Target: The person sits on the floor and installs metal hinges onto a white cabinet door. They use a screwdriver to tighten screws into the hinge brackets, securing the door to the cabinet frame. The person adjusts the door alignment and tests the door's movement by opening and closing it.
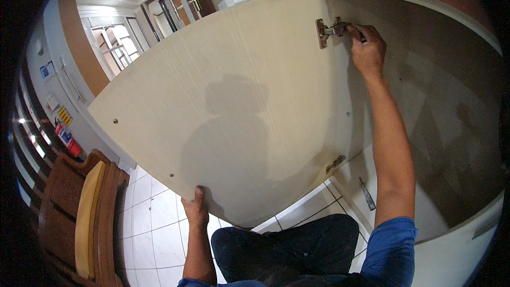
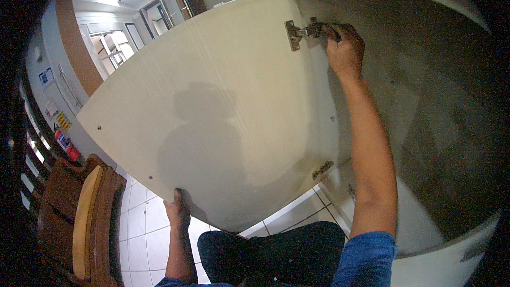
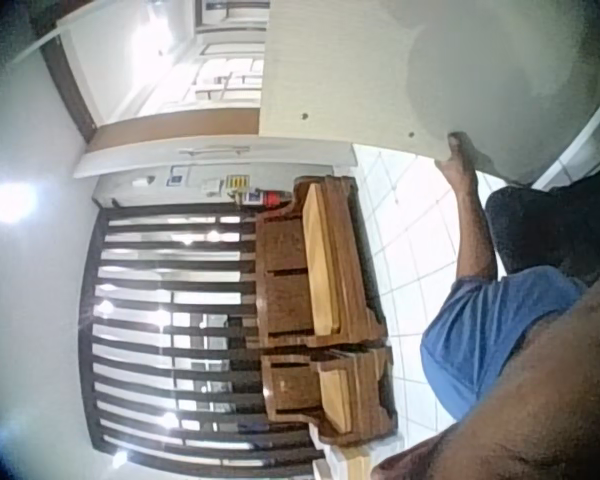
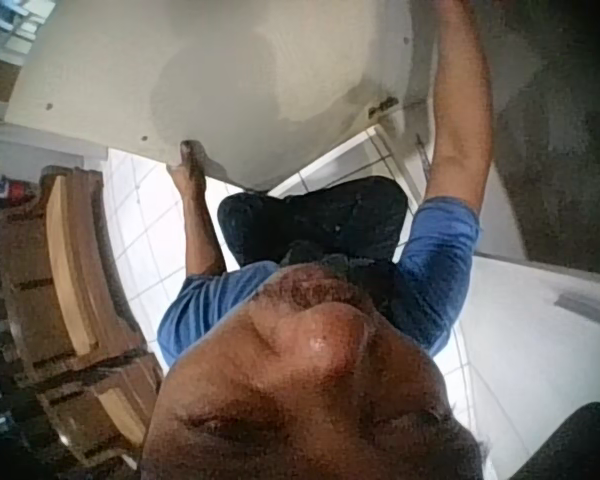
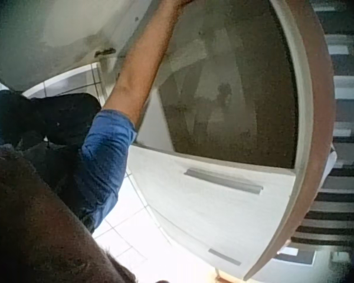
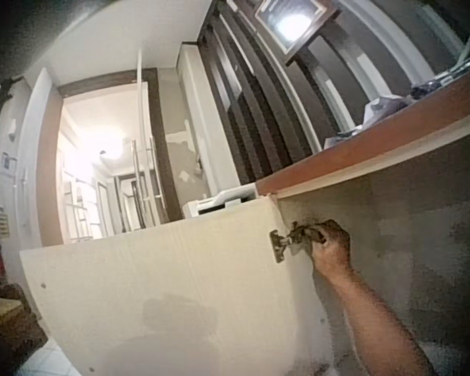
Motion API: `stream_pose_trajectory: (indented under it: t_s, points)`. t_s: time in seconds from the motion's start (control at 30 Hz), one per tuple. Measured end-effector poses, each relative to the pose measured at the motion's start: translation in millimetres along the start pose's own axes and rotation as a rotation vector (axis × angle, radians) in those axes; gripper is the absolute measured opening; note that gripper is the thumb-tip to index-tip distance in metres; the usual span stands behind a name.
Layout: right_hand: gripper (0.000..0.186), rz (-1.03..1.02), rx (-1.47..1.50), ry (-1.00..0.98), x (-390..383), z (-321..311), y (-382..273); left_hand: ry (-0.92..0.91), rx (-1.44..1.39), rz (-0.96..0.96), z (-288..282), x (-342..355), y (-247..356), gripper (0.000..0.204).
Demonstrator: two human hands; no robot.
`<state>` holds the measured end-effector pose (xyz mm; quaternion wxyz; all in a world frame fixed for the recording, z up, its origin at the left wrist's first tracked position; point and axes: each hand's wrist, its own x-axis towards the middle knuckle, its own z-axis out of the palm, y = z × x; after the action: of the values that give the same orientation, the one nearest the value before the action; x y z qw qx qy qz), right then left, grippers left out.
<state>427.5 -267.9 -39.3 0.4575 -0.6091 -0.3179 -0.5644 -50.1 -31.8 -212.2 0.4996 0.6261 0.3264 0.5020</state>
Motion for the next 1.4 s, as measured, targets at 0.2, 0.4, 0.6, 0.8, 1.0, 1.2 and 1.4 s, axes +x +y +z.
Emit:
stream_pose_trajectory:
  t_s: [0.2, 0.4, 0.6, 0.8, 1.0, 1.2, 1.4]
  points:
    - [0.016, 0.031, 0.075, 0.055, -1, 5, -1, -0.006, 0.045, 0.074, -2, 3, -10, 0.051]
    - [0.018, 0.071, 0.050, 0.051, 0, 8, -3, 0.030, 0.073, 0.077, -2, 3, -11, 0.056]
    - [0.019, 0.108, -0.077, 0.061, -2, 8, -19, -0.014, 0.021, 0.095, -1, 3, -7, 0.065]
    - [0.015, 0.015, 0.029, 0.088, -9, 6, -10, -0.050, 0.018, 0.056, -3, 5, -7, 0.071]
    - [0.015, 0.088, 0.075, 0.049, -2, -6, -11, -0.048, -0.053, -0.002, -2, 1, -1, 0.077]
    - [0.012, -0.048, 0.063, -0.024, 1, -8, 0, 0.039, 0.045, 0.005, 2, -3, 0, 0.075]
    - [0.018, 0.023, -0.001, -0.108, 10, -9, 2, -0.061, 0.034, 0.067, -8, 5, -12, 0.082]
